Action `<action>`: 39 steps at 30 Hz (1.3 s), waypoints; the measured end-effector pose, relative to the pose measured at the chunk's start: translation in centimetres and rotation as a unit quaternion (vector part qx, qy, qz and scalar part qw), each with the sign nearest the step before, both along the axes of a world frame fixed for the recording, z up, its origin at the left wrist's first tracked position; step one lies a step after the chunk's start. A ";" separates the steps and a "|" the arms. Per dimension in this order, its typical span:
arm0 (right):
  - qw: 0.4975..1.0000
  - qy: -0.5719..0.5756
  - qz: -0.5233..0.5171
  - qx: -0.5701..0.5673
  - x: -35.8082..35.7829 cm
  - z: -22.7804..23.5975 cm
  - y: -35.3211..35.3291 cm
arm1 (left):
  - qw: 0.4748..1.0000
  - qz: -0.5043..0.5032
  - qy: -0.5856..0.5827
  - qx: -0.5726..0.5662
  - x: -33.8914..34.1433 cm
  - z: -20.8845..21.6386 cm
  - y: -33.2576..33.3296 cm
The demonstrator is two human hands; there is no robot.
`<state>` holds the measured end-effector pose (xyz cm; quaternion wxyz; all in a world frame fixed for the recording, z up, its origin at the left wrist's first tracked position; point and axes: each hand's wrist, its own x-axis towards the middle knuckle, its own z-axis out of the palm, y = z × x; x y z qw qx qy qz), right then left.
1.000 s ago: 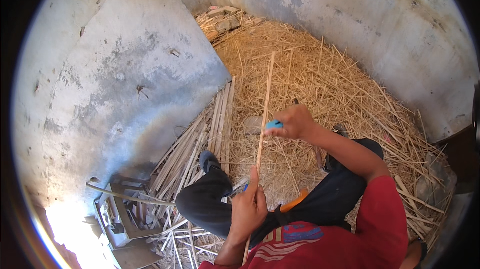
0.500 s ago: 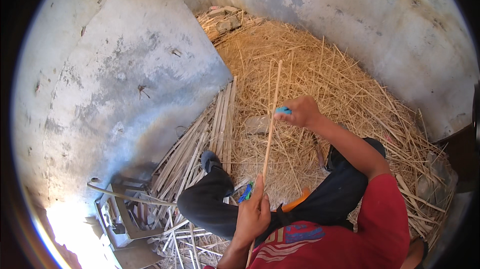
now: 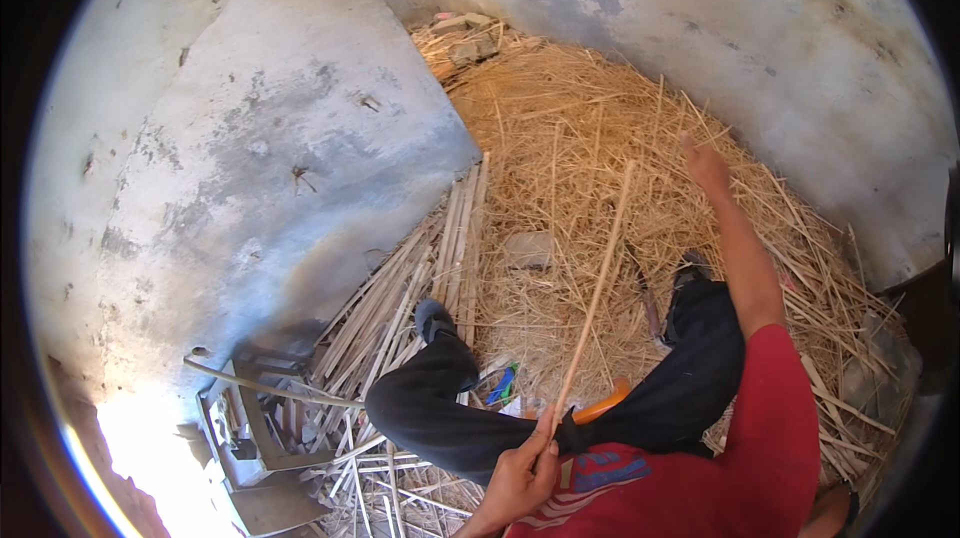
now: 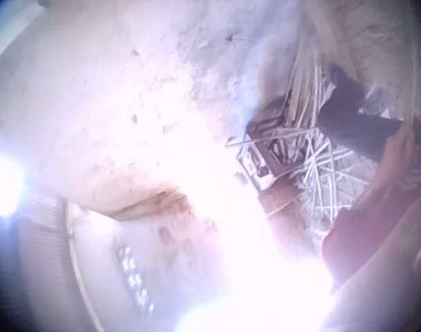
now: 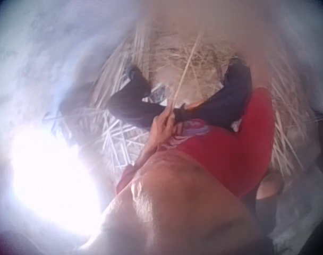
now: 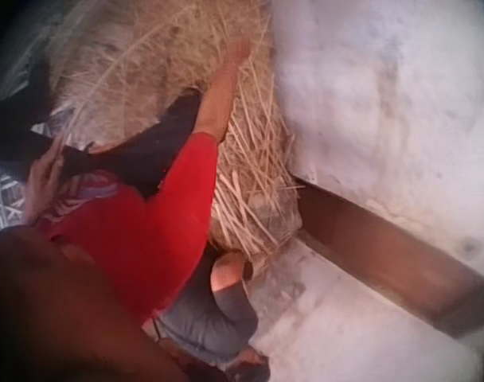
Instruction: The person sits on a straw-covered floor and uses a small knife to shave the surface of a long bamboo stick. They hold the stick with their left hand and scrape along its length with the knife in their right hand, removing thin strips of material.
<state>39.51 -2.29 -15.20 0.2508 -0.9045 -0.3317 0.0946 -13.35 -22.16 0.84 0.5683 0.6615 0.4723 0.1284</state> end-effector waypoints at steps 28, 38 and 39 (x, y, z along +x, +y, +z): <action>0.863 -0.118 0.443 0.212 -23.9 7.4 -5.1 | 0.977 0.080 -0.186 -0.070 6.3 -2.4 8.3; 0.903 -0.069 0.389 0.170 -21.5 7.0 -2.4 | 0.993 0.059 -0.104 0.016 5.7 -3.0 7.8; 0.892 -0.056 0.410 0.184 -22.8 7.1 -3.2 | 0.991 0.068 -0.109 0.030 5.8 -3.2 7.9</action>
